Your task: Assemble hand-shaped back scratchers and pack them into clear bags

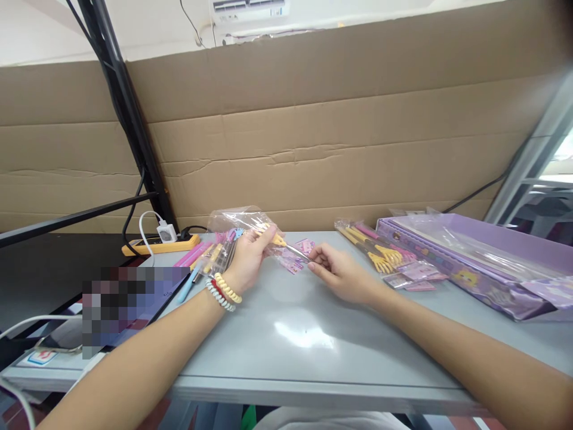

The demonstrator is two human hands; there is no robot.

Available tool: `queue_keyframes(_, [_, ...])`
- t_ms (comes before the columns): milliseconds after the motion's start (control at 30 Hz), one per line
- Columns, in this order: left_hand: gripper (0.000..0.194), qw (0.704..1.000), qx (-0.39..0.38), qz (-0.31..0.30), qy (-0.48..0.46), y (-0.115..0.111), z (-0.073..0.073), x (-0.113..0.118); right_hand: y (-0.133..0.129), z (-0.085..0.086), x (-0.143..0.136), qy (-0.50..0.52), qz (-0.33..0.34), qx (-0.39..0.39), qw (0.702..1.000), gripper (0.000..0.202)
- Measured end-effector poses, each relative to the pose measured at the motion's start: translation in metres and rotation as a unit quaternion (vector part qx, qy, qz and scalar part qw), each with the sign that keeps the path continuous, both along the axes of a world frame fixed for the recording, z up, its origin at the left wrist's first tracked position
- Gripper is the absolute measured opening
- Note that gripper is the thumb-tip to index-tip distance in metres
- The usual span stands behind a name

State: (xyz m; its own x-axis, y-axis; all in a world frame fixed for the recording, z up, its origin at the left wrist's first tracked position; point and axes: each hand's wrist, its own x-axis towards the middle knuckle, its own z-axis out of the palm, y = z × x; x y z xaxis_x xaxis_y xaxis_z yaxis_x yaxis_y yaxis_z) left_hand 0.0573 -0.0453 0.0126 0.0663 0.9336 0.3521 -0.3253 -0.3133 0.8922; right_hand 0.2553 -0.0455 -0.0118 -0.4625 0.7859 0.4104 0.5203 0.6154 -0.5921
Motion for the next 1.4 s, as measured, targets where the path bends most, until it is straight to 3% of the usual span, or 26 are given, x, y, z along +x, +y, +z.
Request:
queue_keyframes(367, [0.035, 0.997, -0.037, -0.038, 0.059, -0.001, -0.008, 0.007, -0.007, -0.008, -0.01, 0.116, 0.055, -0.034, 0.991, 0.016])
queue_keyframes(533, [0.03, 0.999, -0.019, 0.013, -0.033, 0.012, 0.0, -0.01, -0.007, -0.002, 0.0, 0.166, 0.201, -0.072, 0.963, 0.034])
queue_keyframes(700, [0.031, 0.998, -0.055, -0.008, -0.016, 0.014, -0.003, -0.014, -0.009, 0.003, 0.002, 0.17, 0.23, -0.142, 0.948, 0.035])
queue_keyframes(900, [0.032, 0.997, -0.072, -0.014, 0.0, 0.006, -0.005, -0.004, -0.012, 0.006, 0.003, 0.114, 0.255, -0.098, 0.955, 0.04])
queue_keyframes(1033, [0.033, 0.998, -0.065, -0.01, -0.002, 0.008, -0.004, -0.007, -0.012, 0.005, 0.002, 0.062, 0.22, -0.049, 0.972, 0.03])
queue_keyframes(1167, [0.032, 0.997, -0.075, -0.024, 0.018, 0.008, -0.008, -0.007, -0.012, 0.004, -0.001, 0.038, 0.147, 0.078, 0.985, 0.027])
queue_keyframes(1300, [0.036, 0.982, -0.083, -0.137, 0.099, 0.0, -0.016, 0.006, -0.01, 0.007, 0.0, 0.048, 0.043, 0.146, 0.987, 0.032])
queue_keyframes(1400, [0.04, 0.954, -0.098, -0.228, 0.171, -0.007, -0.02, 0.013, -0.01, 0.01, 0.001, 0.039, 0.011, 0.147, 0.988, 0.043])
